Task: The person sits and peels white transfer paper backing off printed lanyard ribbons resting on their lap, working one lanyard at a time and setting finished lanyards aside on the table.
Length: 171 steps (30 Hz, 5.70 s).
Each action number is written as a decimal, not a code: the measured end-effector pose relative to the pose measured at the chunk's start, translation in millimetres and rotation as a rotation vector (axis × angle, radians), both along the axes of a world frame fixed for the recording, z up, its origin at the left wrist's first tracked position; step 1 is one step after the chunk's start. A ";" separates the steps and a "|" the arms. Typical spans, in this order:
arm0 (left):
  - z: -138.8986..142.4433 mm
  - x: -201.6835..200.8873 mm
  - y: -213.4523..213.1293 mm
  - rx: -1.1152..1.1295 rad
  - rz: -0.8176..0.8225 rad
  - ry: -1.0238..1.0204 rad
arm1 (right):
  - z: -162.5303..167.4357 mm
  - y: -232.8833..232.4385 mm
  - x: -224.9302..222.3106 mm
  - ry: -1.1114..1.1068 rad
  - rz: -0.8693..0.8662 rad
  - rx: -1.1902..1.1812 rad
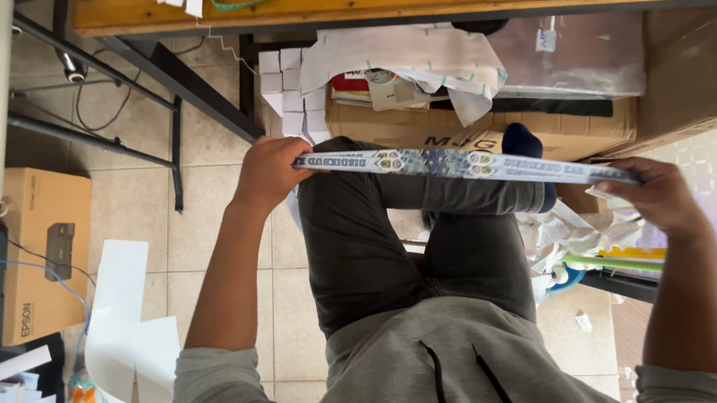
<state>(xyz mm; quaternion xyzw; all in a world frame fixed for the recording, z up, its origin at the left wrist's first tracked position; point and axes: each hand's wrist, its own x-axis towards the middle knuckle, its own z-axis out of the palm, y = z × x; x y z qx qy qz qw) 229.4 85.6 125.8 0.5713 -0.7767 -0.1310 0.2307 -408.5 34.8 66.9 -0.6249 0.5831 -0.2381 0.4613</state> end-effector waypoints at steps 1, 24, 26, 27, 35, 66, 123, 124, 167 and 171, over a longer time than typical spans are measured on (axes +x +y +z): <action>-5.0 2.7 1.4 -0.055 -0.025 -0.023 | -13.3 -2.7 0.6 0.052 -0.007 -0.001; -76.6 -66.2 2.5 0.068 -0.151 -0.071 | -22.9 -2.1 261.6 0.289 0.496 -0.505; -81.8 -81.8 0.5 0.026 -0.204 -0.130 | -23.6 -7.7 277.0 0.328 0.474 -0.363; -82.9 -86.6 0.6 0.055 -0.197 -0.150 | -22.5 -10.0 279.2 0.283 0.450 -0.321; -66.7 -88.1 -6.4 0.103 -0.088 0.174 | -23.6 0.9 259.4 0.219 0.533 -0.751; -76.0 -110.9 -22.8 0.211 -0.195 -0.192 | -33.6 7.3 292.2 0.253 0.547 -0.565; 176.1 113.1 -344.7 0.357 0.202 -0.014 | 239.6 -395.9 295.2 -0.255 -0.163 -0.169; 168.8 104.7 -347.9 0.245 0.252 -0.131 | 238.6 -397.6 296.5 0.080 -0.259 -0.216; -52.6 -95.5 -138.6 -0.639 0.112 -0.008 | -48.2 -42.4 269.2 0.214 0.113 -0.435; -29.6 -108.5 -79.4 -0.662 0.041 0.076 | -33.8 -26.9 307.6 -0.777 0.065 0.559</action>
